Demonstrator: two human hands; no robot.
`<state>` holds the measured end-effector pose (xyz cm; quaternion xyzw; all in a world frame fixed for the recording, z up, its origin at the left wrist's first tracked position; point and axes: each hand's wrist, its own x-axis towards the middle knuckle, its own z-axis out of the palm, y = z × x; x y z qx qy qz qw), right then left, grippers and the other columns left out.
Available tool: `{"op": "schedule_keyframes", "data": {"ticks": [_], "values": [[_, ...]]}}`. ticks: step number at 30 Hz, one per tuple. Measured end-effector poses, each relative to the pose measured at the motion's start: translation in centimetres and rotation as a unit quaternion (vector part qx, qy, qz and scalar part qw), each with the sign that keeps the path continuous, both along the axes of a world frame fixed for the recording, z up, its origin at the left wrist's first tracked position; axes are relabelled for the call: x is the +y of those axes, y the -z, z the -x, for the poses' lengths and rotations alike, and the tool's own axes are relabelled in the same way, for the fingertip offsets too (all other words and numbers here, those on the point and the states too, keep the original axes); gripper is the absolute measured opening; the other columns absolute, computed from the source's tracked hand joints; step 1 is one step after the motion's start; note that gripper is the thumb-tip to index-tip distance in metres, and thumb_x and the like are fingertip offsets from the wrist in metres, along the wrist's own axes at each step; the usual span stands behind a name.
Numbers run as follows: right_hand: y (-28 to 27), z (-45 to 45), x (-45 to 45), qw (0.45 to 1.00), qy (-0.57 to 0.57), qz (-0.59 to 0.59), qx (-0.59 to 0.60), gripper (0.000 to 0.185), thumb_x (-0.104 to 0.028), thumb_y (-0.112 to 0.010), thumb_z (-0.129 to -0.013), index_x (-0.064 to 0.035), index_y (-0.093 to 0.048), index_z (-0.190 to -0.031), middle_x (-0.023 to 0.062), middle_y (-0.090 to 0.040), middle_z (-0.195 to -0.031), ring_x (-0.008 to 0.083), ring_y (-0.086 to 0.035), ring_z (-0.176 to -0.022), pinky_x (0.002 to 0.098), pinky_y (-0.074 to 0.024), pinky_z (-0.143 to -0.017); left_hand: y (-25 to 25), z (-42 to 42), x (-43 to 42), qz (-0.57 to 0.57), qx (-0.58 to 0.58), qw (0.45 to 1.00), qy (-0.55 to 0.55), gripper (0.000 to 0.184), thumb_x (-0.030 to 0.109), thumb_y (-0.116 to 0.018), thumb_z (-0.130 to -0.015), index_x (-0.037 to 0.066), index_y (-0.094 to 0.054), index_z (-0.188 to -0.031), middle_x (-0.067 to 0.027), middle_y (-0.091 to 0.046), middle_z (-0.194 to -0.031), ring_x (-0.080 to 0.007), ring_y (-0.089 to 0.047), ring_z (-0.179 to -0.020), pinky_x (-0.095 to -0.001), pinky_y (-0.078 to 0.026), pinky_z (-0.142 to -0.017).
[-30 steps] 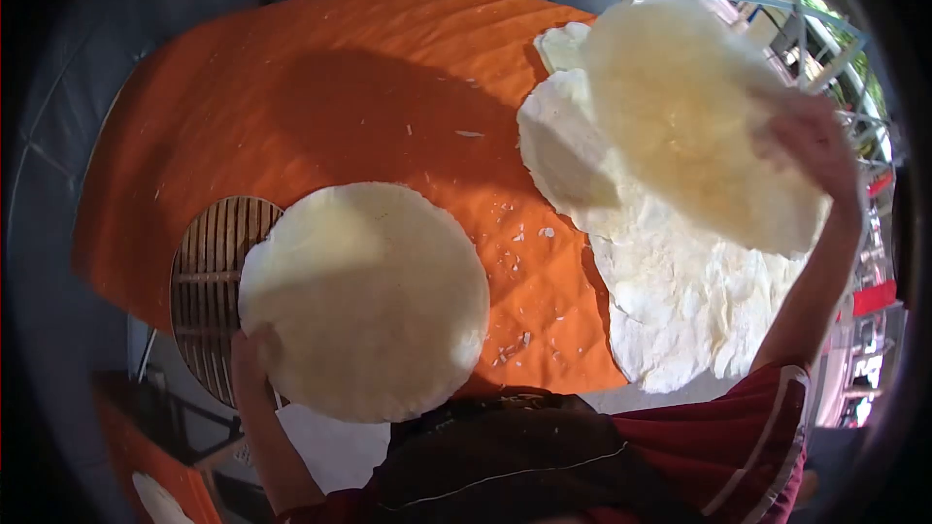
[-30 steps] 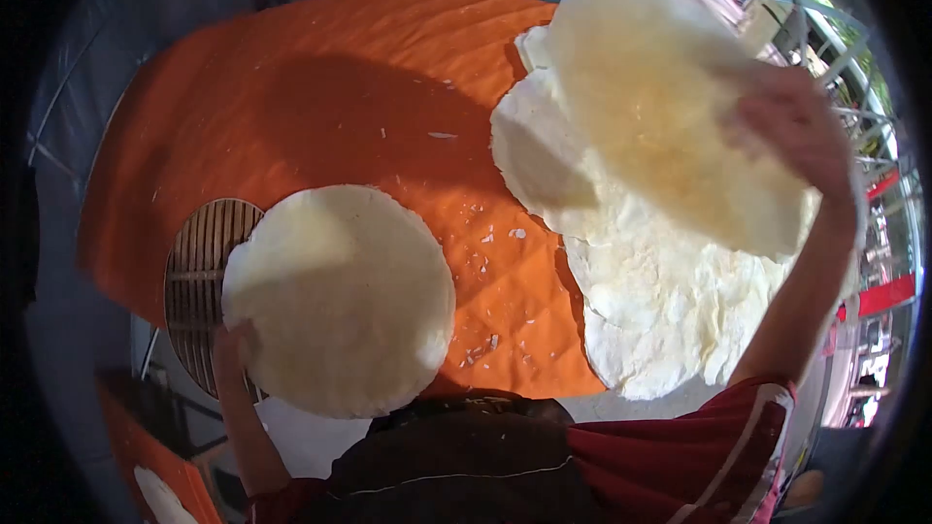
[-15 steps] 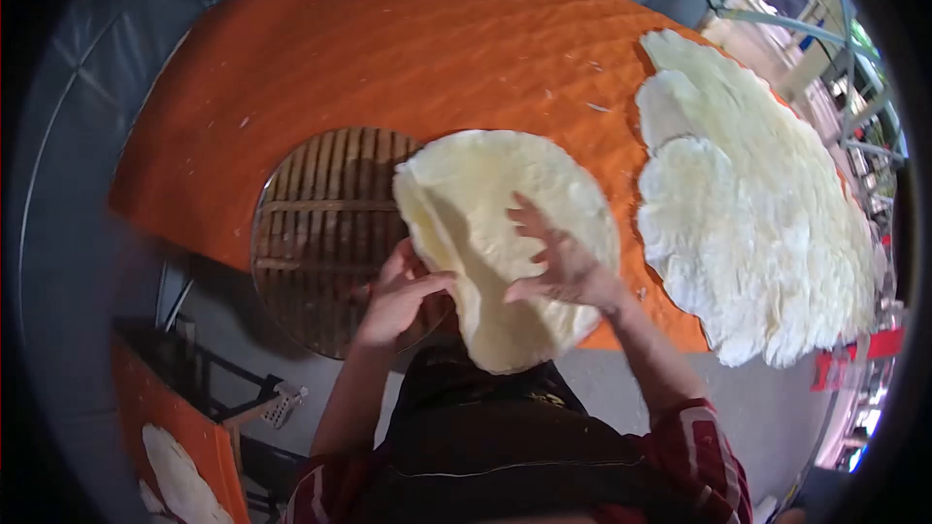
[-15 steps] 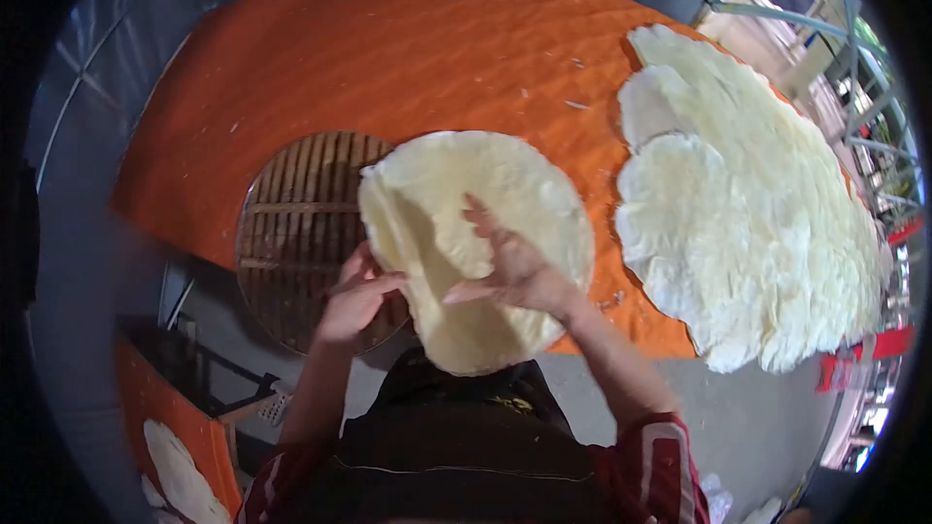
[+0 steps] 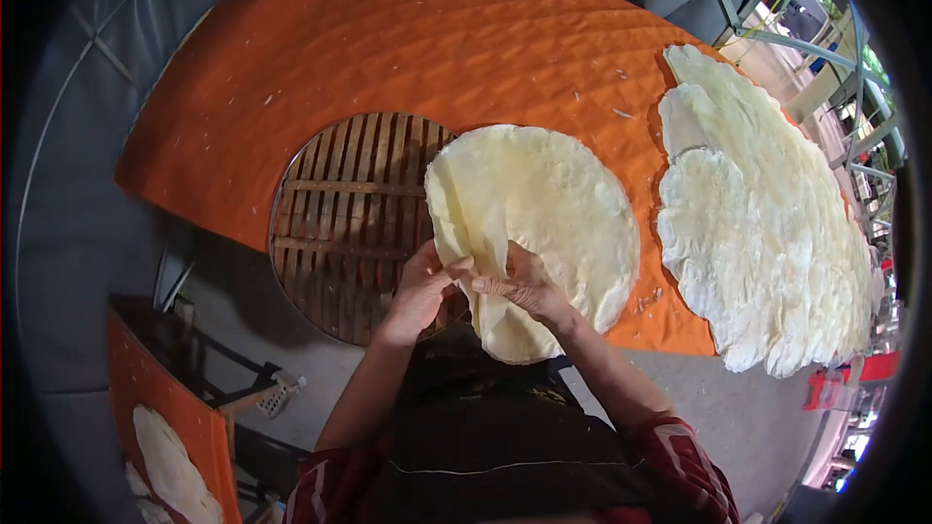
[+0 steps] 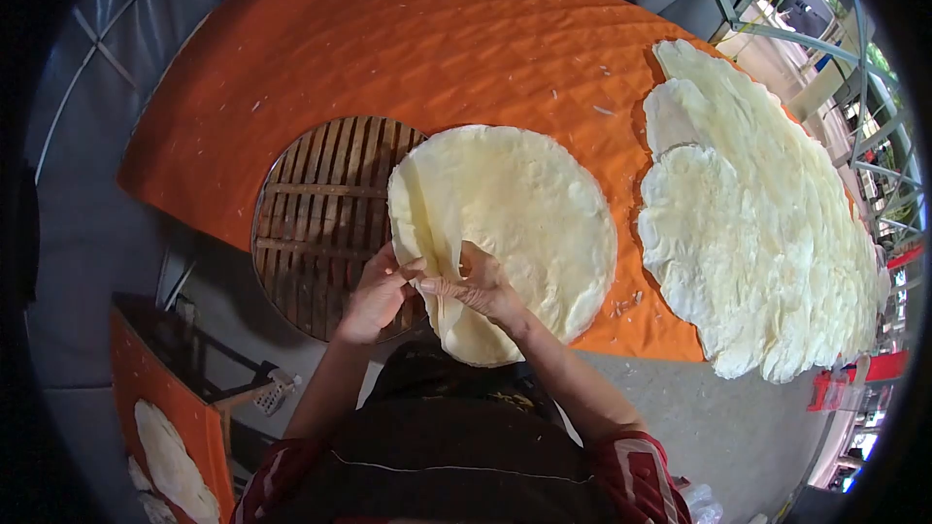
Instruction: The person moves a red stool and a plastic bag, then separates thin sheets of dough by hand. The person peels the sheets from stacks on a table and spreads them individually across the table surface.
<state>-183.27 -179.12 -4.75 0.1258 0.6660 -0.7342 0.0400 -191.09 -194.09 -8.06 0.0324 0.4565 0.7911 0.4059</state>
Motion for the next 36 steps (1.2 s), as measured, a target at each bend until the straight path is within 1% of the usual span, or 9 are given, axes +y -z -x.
{"op": "schedule_keyframes", "data": {"ticks": [3, 6, 10, 13, 16, 19, 25, 28, 36], "values": [[-0.2, -0.1, -0.1, 0.999, -0.003, -0.026, 0.032, 0.072, -0.032, -0.078, -0.059, 0.0031, -0.045, -0.111, 0.0082, -0.056, -0.098, 0.0149, -0.053, -0.088, 0.0281, -0.0444, -0.074, 0.7, 0.2, 0.2, 0.005, 0.051, 0.999, -0.006, 0.033, 0.005, -0.060, -0.077, 0.003, -0.048, -0.108, -0.0046, -0.056, -0.101, -0.0140, -0.053, -0.093, -0.0307, -0.045, -0.078], [0.8, -0.7, 0.4, 0.998, -0.003, -0.042, 0.041, 0.078, -0.032, -0.079, -0.056, 0.0024, -0.042, -0.115, 0.0087, -0.055, -0.100, 0.0155, -0.053, -0.090, 0.0285, -0.0446, -0.075, 0.2, -0.1, 0.0, -0.027, 0.055, 0.998, 0.001, 0.033, 0.004, -0.058, -0.078, 0.002, -0.048, -0.109, -0.0050, -0.055, -0.103, -0.0154, -0.053, -0.094, -0.0326, -0.044, -0.081], [-0.3, -0.8, 0.8, 0.995, 0.008, -0.082, 0.051, 0.079, -0.026, -0.079, -0.057, 0.0016, -0.037, -0.118, 0.0092, -0.055, -0.102, 0.0162, -0.053, -0.091, 0.0289, -0.0446, -0.076, 0.1, 0.0, -0.2, -0.043, 0.011, 0.999, -0.002, 0.036, 0.002, -0.056, -0.078, 0.001, -0.046, -0.113, -0.0071, -0.054, -0.106, -0.0174, -0.052, -0.097, -0.0351, -0.044, -0.083], [-1.3, -0.6, 0.8, 0.999, 0.013, -0.013, 0.042, 0.078, -0.019, -0.078, -0.059, 0.0018, -0.034, -0.120, 0.0098, -0.054, -0.104, 0.0174, -0.053, -0.091, 0.0294, -0.0446, -0.077, 0.9, 0.1, -0.3, -0.047, 0.015, 0.999, -0.002, 0.037, 0.002, -0.056, -0.078, 0.001, -0.046, -0.114, -0.0085, -0.054, -0.107, -0.0185, -0.052, -0.098, -0.0360, -0.044, -0.084], [-1.0, -0.6, 1.1, 0.992, -0.014, -0.118, 0.039, 0.078, -0.014, -0.077, -0.060, 0.0019, -0.032, -0.121, 0.0104, -0.053, -0.105, 0.0184, -0.053, -0.092, 0.0304, -0.0452, -0.077, 0.4, -0.2, -0.2, -0.040, 0.016, 0.999, 0.006, 0.037, 0.002, -0.056, -0.078, 0.001, -0.046, -0.114, -0.0089, -0.054, -0.107, -0.0185, -0.052, -0.098, -0.0353, -0.044, -0.083], [0.9, -0.5, 0.8, 0.996, -0.004, -0.001, 0.091, 0.084, -0.014, -0.078, -0.058, 0.0020, -0.028, -0.123, 0.0114, -0.051, -0.107, 0.0205, -0.053, -0.093, 0.0319, -0.0457, -0.078, 0.2, -0.5, -0.2, -0.033, 0.035, 0.999, -0.004, 0.039, 0.003, -0.058, -0.077, 0.001, -0.045, -0.114, -0.0085, -0.054, -0.107, -0.0182, -0.052, -0.098, -0.0344, -0.044, -0.083], [0.3, -0.8, 0.2, 0.994, -0.042, -0.085, 0.052, 0.093, -0.012, -0.080, -0.054, -0.0014, -0.024, -0.128, 0.0152, -0.048, -0.112, 0.0237, -0.051, -0.097, 0.0333, -0.0462, -0.078, 0.0, -0.6, -0.2, -0.023, 0.031, 0.999, -0.002, 0.044, 0.002, -0.062, -0.073, 0.001, -0.045, -0.114, -0.0069, -0.053, -0.105, -0.0163, -0.051, -0.097, -0.0312, -0.042, -0.084], [1.3, -0.5, 0.6, 0.998, -0.041, -0.001, 0.042, 0.094, -0.011, -0.080, -0.053, -0.0027, -0.025, -0.128, 0.0165, -0.047, -0.113, 0.0240, -0.050, -0.099, 0.0338, -0.0467, -0.078, 0.2, -0.8, -0.3, -0.023, 0.056, 0.998, -0.007, 0.048, 0.000, -0.066, -0.070, 0.001, -0.045, -0.113, -0.0064, -0.053, -0.104, -0.0154, -0.049, -0.099, -0.0298, -0.041, -0.086], [0.9, -0.4, 0.1, 1.000, -0.015, -0.002, 0.007, 0.089, -0.006, -0.078, -0.056, -0.0008, -0.025, -0.128, 0.0151, -0.046, -0.115, 0.0218, -0.049, -0.101, 0.0322, -0.0450, -0.082, -0.4, -1.0, -0.6, -0.031, 0.089, 0.995, 0.035, 0.056, 0.001, -0.065, -0.069, 0.000, -0.040, -0.118, -0.0078, -0.050, -0.110, -0.0166, -0.047, -0.103, -0.0315, -0.036, -0.091]]}}
